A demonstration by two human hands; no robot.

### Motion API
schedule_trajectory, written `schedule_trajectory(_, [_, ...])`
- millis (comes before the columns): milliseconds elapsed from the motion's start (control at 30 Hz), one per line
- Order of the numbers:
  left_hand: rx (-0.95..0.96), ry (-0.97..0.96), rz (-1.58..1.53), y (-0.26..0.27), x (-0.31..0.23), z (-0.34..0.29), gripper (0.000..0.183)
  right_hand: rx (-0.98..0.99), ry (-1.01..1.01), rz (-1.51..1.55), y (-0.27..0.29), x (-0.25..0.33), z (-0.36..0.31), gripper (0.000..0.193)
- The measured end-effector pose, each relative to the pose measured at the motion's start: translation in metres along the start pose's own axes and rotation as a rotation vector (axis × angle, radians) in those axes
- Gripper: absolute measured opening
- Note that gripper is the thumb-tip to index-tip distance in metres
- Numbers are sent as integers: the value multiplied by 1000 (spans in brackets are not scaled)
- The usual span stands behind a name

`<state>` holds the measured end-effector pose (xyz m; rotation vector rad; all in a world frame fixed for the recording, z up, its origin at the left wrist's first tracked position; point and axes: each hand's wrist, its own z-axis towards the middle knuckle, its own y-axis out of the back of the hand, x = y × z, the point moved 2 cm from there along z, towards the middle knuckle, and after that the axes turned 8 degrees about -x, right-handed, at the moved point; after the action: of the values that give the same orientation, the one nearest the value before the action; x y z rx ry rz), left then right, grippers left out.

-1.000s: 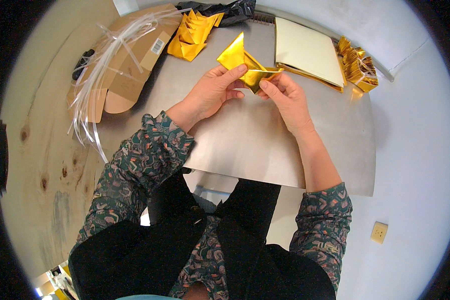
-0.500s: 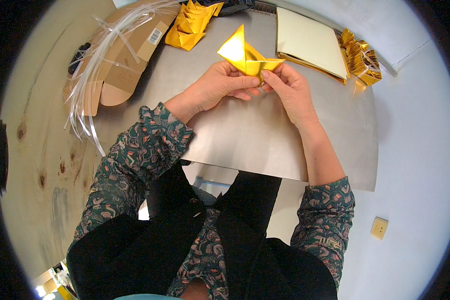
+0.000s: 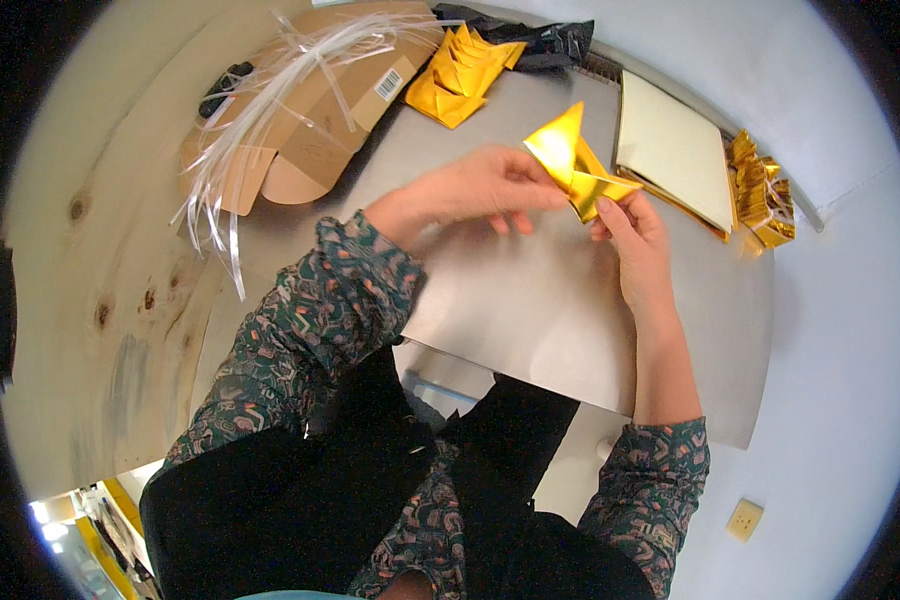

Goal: The person folds a gold-colored sheet of paper by hand into a small triangular packet on a metal table. They smooth the creases, fold the sides inward, and tuck the top flap to close the packet, then place it with other finished packets.

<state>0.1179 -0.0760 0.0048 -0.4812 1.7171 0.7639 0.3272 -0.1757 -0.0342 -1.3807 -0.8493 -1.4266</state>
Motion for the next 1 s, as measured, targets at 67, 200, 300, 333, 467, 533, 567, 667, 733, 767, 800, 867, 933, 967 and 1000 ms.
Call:
schedule_trajectory(67, [-250,-40,2,38,1,6,34,30,-42,13,0,-1,1,17])
schedule_trajectory(200, [-890,-265,404,107,18,18,32,105,-163,46,-12,2,9,17])
schedule_trajectory(300, [-1003,-230,819,128,36,28,33,152,-210,82,-36,6,28,19])
schedule_trajectory(333, [-1020,-229,864,131,40,31,33,134,-251,49,-44,6,37,20])
schedule_trajectory(467, [-940,-72,960,134,42,34,32,174,-280,-23,-77,0,71,25])
schedule_trajectory(533, [-870,13,942,132,41,31,33,198,-271,-89,-86,-3,81,25])
schedule_trajectory(567, [-861,19,924,130,40,29,33,207,-274,-107,-89,-4,84,25])
schedule_trajectory(667, [-870,-32,827,128,41,25,40,248,-262,-130,-90,-7,90,24])
schedule_trajectory(733, [-856,-32,681,130,45,26,42,263,-255,-127,-88,-10,91,24])
schedule_trajectory(767, [-766,-27,529,133,46,28,42,266,-263,-128,-86,-12,92,25])
schedule_trajectory(800, [-672,-13,379,135,46,30,43,277,-267,-124,-83,-13,93,25])
schedule_trajectory(867, [-561,39,181,137,47,30,42,283,-262,-121,-76,-14,94,25])
schedule_trajectory(933, [-532,98,77,139,46,27,40,276,-246,-127,-67,-13,96,24])
schedule_trajectory(967, [-522,108,39,137,42,25,33,283,-251,-124,-61,-10,96,24])
schedule_trajectory(1000, [-491,95,17,134,41,24,31,290,-260,-126,-57,-9,98,24])
